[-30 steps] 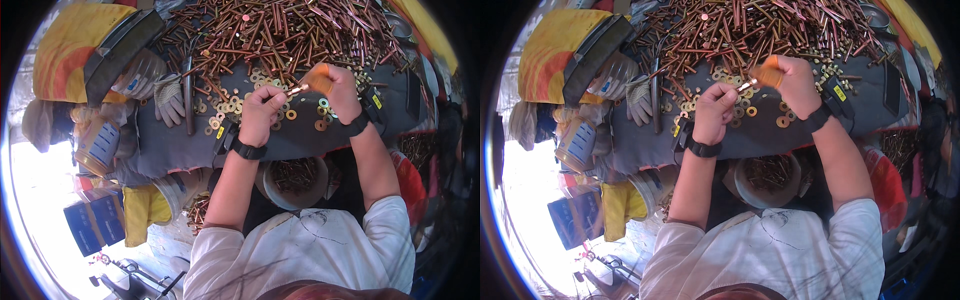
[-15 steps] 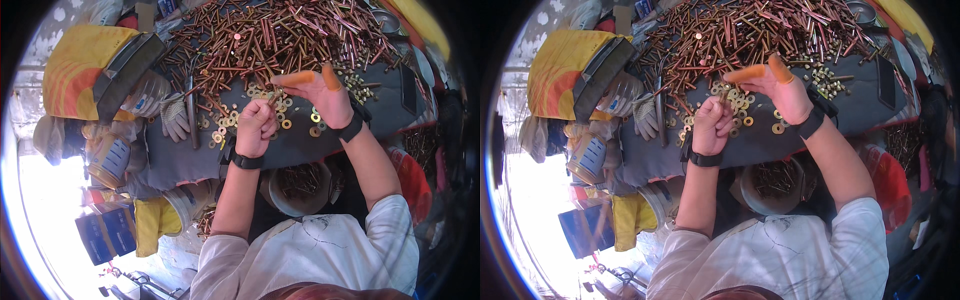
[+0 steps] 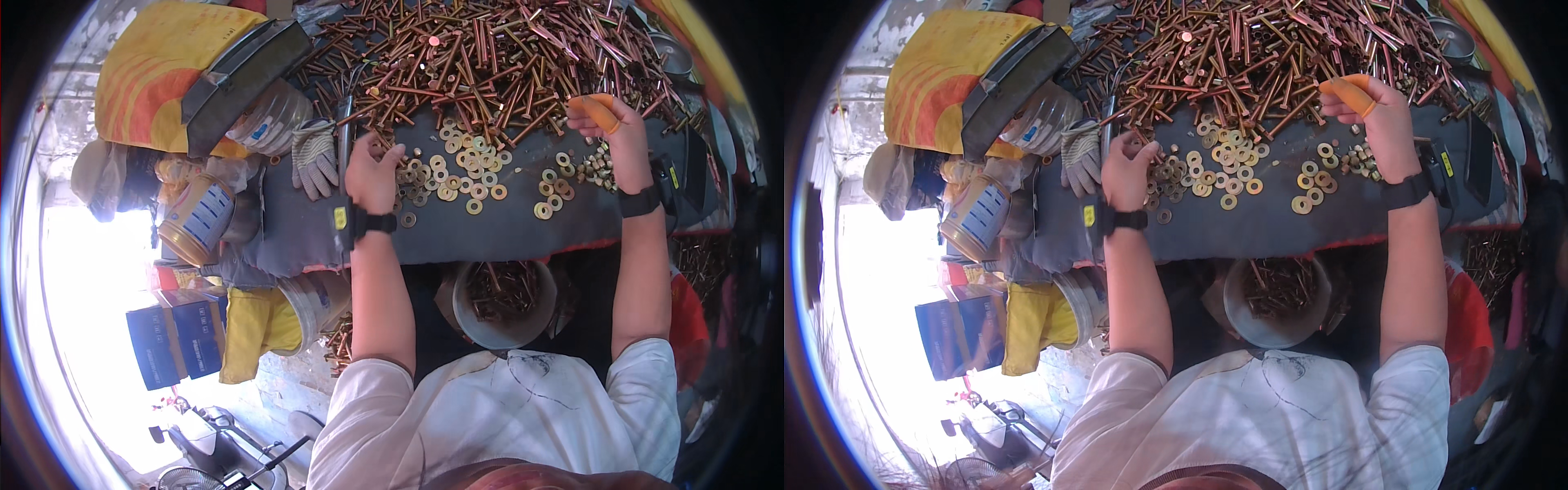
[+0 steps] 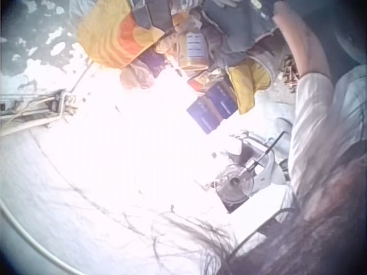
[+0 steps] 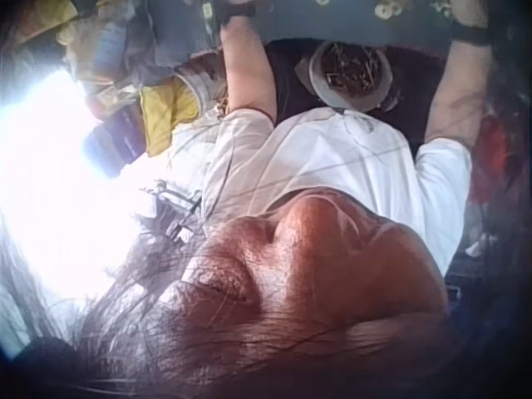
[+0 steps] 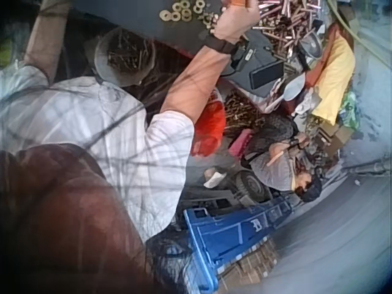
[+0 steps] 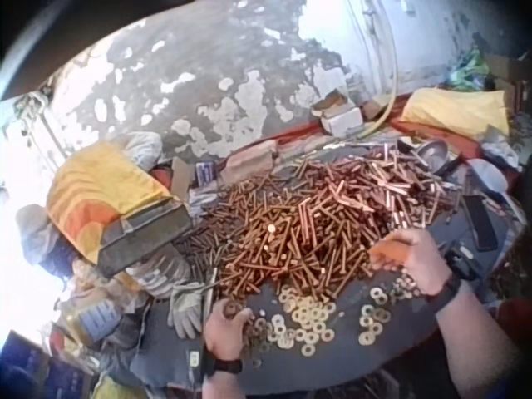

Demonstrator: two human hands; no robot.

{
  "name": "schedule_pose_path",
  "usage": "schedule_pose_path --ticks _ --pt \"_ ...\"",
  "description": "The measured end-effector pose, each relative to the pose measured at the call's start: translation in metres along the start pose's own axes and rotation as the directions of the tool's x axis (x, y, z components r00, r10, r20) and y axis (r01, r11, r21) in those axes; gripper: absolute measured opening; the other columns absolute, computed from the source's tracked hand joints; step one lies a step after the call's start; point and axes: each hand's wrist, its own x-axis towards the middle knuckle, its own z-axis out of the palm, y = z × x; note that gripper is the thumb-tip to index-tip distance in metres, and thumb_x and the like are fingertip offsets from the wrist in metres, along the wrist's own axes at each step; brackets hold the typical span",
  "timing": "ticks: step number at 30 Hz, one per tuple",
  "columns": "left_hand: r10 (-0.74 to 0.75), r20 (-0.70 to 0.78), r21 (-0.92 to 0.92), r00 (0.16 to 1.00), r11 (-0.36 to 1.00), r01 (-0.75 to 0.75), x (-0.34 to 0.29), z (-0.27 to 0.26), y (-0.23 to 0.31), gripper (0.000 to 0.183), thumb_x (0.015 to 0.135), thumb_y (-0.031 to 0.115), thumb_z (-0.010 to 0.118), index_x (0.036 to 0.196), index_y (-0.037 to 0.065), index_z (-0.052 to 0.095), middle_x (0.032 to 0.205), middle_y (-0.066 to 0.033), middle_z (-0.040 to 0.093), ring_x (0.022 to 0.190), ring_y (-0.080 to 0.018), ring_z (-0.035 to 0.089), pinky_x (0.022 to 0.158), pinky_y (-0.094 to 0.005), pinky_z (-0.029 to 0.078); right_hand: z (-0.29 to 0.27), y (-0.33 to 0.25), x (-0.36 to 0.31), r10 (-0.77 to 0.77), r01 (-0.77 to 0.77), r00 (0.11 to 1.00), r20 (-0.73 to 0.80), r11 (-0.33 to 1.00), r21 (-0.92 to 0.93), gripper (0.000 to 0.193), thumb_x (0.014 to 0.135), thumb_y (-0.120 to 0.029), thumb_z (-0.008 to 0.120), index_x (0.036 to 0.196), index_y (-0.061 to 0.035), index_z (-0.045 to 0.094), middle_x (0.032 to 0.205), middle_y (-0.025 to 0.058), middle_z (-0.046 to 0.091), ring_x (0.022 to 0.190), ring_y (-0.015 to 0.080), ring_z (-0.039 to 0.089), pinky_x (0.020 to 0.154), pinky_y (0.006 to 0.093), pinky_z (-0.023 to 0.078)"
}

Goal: Manually thread washers and nuts onto metal rods as part of a fabrication assembly process.

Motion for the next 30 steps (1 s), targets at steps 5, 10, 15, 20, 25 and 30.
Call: schedule_pose_path --ticks 5,10,15,20,25,30 --pt "0.241 -0.129 0.423 0.962 0.891 -0.167 0.031 0.022 -0.035 0.062 0.070 0.010 0.071 0.126 0.000 0.044 0.086 -0.0130 0.061 0.081 -0.0270 0.061 0.070 -0.0361 0.047 -0.017 0.019 0.010 0.084 -0.114 0.987 -0.137 0.967 -0.227 0.020 0.087 -0.018 0.061 0.098 -0.0028 0.066 0.087 0.0032 0.068 0.071 0.0093 0.063 0.062 0.0201 0.046" --pt "-0.132 0.119 -0.370 0.984 0.914 0.167 0.019 0.026 -0.010 0.077 0.074 -0.005 0.063 0.141 0.003 0.027 0.074 -0.0066 0.057 0.051 -0.0144 0.055 0.045 -0.0263 0.047 -0.041 0.012 0.003 -0.151 -0.131 0.944 -0.295 0.647 -0.751 0.022 0.079 -0.026 0.065 0.093 -0.0097 0.068 0.083 0.0105 0.067 0.074 0.0260 0.064 0.064 0.0337 0.047" --pt "-0.025 0.267 -0.645 0.963 0.739 0.198 -0.007 0.035 0.026 0.057 0.083 -0.003 0.057 0.134 -0.001 0.033 0.080 -0.0108 0.061 0.057 -0.0163 0.061 0.049 -0.0265 0.054 -0.051 0.024 0.010 -0.215 -0.120 0.954 -0.209 0.366 -0.923 0.018 0.078 -0.024 0.065 0.091 -0.0126 0.067 0.084 0.0107 0.066 0.080 0.0298 0.063 0.068 0.0399 0.048" --pt "0.029 0.316 -0.774 0.948 0.586 0.240 -0.017 0.049 0.041 0.015 0.090 0.003 0.052 0.104 0.000 0.049 0.090 -0.0161 0.064 0.066 -0.0200 0.065 0.058 -0.0283 0.057 -0.043 0.030 0.008 -0.285 -0.019 0.953 -0.101 0.278 -0.960 0.014 0.076 -0.017 0.067 0.089 -0.0109 0.066 0.083 0.0087 0.065 0.076 0.0292 0.063 0.066 0.0383 0.048" --pt "0.089 0.345 -0.756 0.934 0.616 0.221 -0.025 0.058 0.052 0.010 0.088 -0.002 0.053 0.098 -0.002 0.053 0.097 -0.0188 0.064 0.077 -0.0225 0.066 0.068 -0.0276 0.057 -0.041 0.033 0.015 -0.480 0.042 0.873 -0.089 0.256 -0.966 0.017 0.077 -0.013 0.066 0.094 -0.0130 0.065 0.087 0.0053 0.063 0.078 0.0263 0.062 0.065 0.0366 0.048" --pt "0.087 0.366 -0.719 0.926 0.658 0.223 -0.028 0.062 0.053 0.013 0.087 -0.006 0.051 0.100 -0.004 0.052 0.101 -0.0190 0.062 0.084 -0.0242 0.066 0.074 -0.0288 0.057 -0.035 0.033 0.034 -0.471 -0.069 0.842 -0.265 0.393 -0.917 0.029 0.076 -0.013 0.067 0.105 -0.0159 0.063 0.093 0.0056 0.064 0.083 0.0254 0.061 0.070 0.0356 0.048"
